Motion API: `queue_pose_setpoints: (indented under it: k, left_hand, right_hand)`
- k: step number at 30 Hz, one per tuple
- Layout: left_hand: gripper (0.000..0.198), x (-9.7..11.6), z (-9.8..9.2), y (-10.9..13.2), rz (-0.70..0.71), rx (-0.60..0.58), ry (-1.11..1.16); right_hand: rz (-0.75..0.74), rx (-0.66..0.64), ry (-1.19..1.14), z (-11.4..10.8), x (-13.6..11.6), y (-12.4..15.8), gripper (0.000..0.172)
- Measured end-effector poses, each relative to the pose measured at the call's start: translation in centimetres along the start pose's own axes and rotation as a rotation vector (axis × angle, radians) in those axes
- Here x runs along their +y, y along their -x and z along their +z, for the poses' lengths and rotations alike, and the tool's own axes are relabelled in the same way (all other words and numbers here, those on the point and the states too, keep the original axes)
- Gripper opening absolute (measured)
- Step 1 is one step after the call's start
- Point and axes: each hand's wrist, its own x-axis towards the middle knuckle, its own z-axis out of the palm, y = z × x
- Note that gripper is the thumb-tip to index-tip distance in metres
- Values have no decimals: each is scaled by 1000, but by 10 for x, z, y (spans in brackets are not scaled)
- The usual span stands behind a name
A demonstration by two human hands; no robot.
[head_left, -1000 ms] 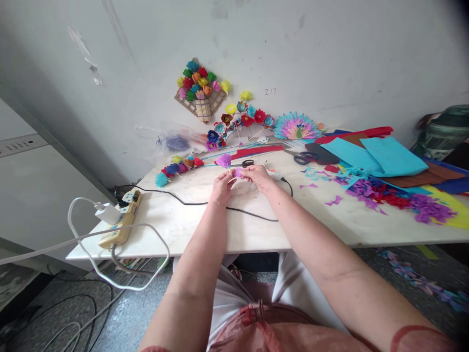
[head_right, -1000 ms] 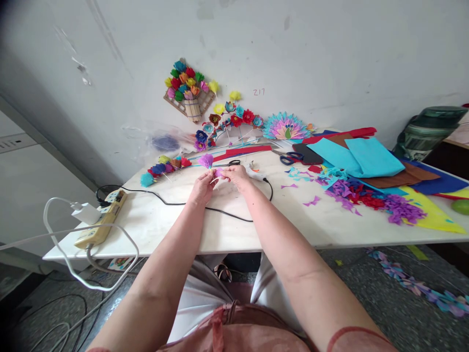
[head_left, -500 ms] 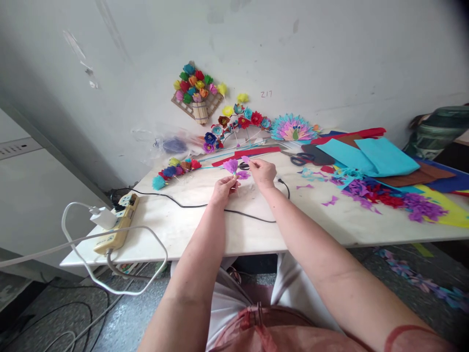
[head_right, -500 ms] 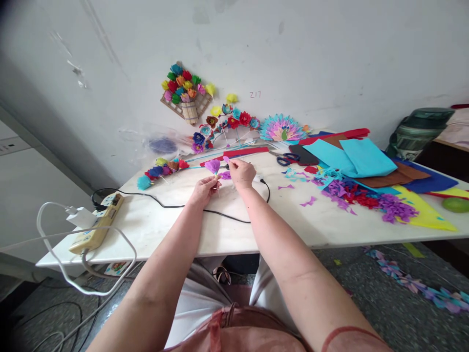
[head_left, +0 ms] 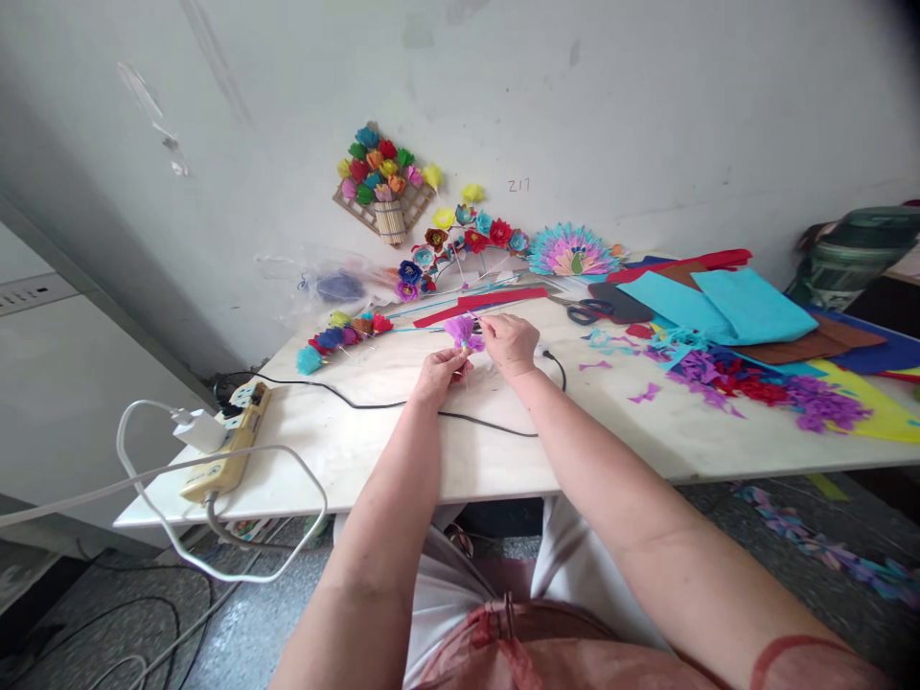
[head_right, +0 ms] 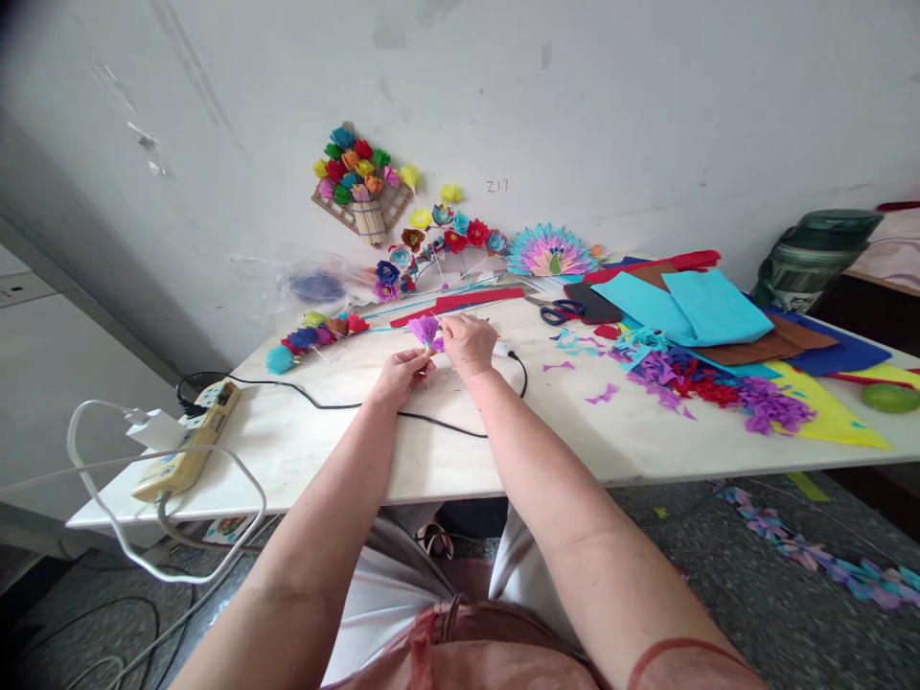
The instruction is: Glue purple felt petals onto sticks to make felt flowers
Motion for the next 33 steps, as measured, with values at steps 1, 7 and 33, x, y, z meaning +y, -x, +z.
queue_pose_setpoints:
  k: [1, 7, 33]
  left_hand:
    - [39, 0, 0, 0, -3, -5, -8]
    - [41, 0, -1, 0, -3, -21, -34]
    - [38, 1, 0, -1, -13, -12, -17]
  right_hand:
    - [-22, 15, 20, 1, 0, 0, 29]
    - [-139, 93, 45, 6, 3, 1, 23]
    - [-271, 9, 140, -3, -8, 4, 19]
